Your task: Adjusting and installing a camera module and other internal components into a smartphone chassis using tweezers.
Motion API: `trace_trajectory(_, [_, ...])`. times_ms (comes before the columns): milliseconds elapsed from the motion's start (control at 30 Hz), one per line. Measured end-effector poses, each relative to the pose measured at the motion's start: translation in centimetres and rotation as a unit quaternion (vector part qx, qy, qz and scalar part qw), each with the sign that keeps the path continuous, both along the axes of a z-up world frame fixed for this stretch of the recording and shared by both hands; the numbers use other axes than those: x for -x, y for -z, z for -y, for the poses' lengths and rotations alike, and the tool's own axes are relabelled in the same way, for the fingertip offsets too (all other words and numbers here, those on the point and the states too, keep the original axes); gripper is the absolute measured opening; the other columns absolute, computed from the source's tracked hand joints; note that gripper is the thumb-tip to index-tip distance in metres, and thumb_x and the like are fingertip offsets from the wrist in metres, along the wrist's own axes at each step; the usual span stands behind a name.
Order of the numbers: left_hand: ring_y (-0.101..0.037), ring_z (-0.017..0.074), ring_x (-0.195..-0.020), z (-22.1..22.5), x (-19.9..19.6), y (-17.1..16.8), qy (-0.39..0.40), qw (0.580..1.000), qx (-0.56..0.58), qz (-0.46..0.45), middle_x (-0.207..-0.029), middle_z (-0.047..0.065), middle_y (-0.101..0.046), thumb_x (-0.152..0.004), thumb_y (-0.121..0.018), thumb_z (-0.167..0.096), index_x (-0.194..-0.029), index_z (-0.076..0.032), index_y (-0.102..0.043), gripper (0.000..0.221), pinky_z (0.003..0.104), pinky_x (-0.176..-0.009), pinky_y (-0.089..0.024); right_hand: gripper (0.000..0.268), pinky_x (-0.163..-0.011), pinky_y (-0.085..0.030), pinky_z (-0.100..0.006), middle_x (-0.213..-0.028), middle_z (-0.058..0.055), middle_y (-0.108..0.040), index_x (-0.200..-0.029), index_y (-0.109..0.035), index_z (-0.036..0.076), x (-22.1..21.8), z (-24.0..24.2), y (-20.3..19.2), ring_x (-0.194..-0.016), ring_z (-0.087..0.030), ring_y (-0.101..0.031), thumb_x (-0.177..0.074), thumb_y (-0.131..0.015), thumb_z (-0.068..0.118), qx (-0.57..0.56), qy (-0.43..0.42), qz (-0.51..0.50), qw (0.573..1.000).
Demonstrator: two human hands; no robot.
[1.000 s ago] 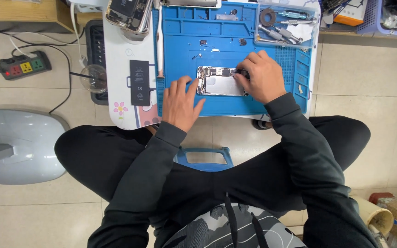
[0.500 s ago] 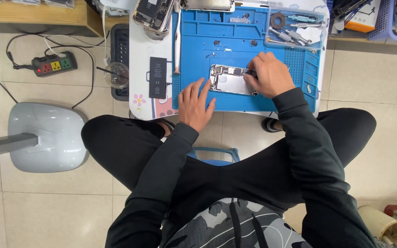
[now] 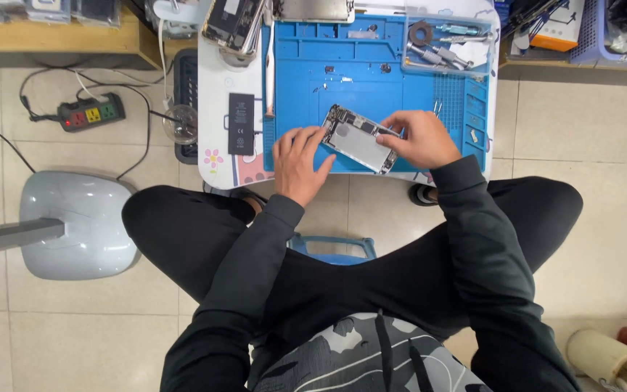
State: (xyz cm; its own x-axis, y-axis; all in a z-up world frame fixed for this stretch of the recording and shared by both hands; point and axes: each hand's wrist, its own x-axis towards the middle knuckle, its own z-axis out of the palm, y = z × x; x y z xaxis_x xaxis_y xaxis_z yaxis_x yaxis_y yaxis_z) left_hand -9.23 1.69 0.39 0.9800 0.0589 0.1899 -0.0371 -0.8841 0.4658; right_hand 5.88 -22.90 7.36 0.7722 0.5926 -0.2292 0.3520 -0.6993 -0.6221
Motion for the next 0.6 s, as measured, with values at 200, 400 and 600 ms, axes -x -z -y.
trace_trajectory(200, [-0.054, 0.0210, -0.127, 0.6, -3.8, -0.4, 0.038, 0.999, -0.013, -0.004, -0.144, 0.005, -0.056, -0.108, -0.065, -0.034, -0.140, -0.015, -0.064, 0.038, 0.048, -0.114, -0.037, 0.024, -0.044, -0.052, -0.025, -0.082, -0.010, -0.075, -0.113, -0.067, 0.000, 1.1, 1.0, 0.7, -0.054, -0.016, -0.068, -0.093, -0.074, 0.012, -0.176, 0.132, -0.244, 0.945])
trace_trajectory(400, [-0.061, 0.0336, -0.128, 0.5, -8.5, 0.1, 0.114, 0.987, 0.114, -0.028, -0.151, 0.013, -0.056, -0.105, -0.053, -0.006, -0.132, -0.008, -0.072, 0.033, 0.048, -0.107, -0.050, 0.030, -0.049, -0.058, -0.021, -0.086, -0.008, -0.076, -0.117, -0.057, 0.000, 2.6, 1.1, 4.1, -0.068, -0.009, -0.070, -0.098, -0.075, 0.017, -0.242, 0.172, -0.333, 0.895])
trace_trajectory(600, [-0.061, 0.0358, -0.125, 1.5, -9.0, -2.6, 0.123, 0.981, 0.146, -0.031, -0.153, 0.017, -0.054, -0.105, -0.066, -0.024, -0.138, -0.004, -0.068, 0.038, 0.046, -0.102, -0.054, 0.030, -0.047, -0.053, -0.020, -0.082, -0.008, -0.075, -0.115, -0.057, 0.002, 3.3, 0.0, 2.6, -0.066, -0.007, -0.062, -0.097, -0.077, 0.015, -0.235, 0.195, -0.332, 0.892])
